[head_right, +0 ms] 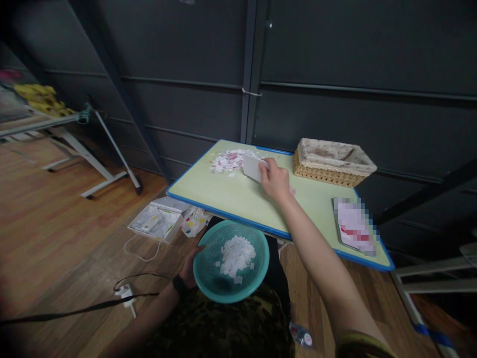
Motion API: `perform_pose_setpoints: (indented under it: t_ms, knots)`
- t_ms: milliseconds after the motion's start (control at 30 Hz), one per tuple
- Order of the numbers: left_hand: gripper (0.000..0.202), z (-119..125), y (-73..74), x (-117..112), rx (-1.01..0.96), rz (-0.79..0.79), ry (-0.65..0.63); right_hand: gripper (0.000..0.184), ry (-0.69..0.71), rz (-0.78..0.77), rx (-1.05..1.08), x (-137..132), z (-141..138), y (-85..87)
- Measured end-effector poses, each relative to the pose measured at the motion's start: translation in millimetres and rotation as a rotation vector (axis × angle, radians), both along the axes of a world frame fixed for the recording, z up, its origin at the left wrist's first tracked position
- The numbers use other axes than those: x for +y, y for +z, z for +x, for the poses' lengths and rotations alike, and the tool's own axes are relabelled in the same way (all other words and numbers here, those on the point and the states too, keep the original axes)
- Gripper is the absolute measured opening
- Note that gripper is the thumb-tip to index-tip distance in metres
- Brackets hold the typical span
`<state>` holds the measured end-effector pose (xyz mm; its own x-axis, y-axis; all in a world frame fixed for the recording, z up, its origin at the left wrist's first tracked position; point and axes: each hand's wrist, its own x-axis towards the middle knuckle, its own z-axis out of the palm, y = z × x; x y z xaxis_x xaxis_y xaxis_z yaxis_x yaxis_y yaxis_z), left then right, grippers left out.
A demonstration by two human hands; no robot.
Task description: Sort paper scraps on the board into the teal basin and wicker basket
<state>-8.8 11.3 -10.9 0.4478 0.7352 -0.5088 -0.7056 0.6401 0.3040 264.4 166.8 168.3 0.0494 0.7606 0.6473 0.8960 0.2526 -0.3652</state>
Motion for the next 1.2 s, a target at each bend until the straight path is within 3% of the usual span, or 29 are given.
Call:
perform_pose_setpoints:
  t_ms: [233, 367, 567, 733, 867, 1200]
  knots:
    - [0.010, -1, 0.6, 1, 0.059, 0.005, 0.033, 0.038, -0.024, -0.022, -0.025, -5, -1, 1.5]
    - [0.014, -1, 0.6, 1, 0.060, 0.010, 0.031, 0.036, 0.038, -0.009, 0.017, -1, 0, 0.7]
    - [0.034, -1, 2.7, 1, 0.049, 0.032, 0.018, 0.037, -0.033, 0.025, 0.086, 0, 2, 1.3]
    - [0.039, -1, 4.0, 1, 0.085, 0.020, 0.021, 0.035, 0.049, -0.020, 0.059, -2, -1, 1.3]
    - [0.044, -2, 1.6, 1, 0.050, 0.009, -0.002, 0.034, 0.033, -0.040, 0.043, 0, -1, 0.0]
    - [0.030, 0, 6.9, 1, 0.082, 0.030, 0.011, 0.031, 0.050, -0.009, 0.180, 6, 1, -1.5]
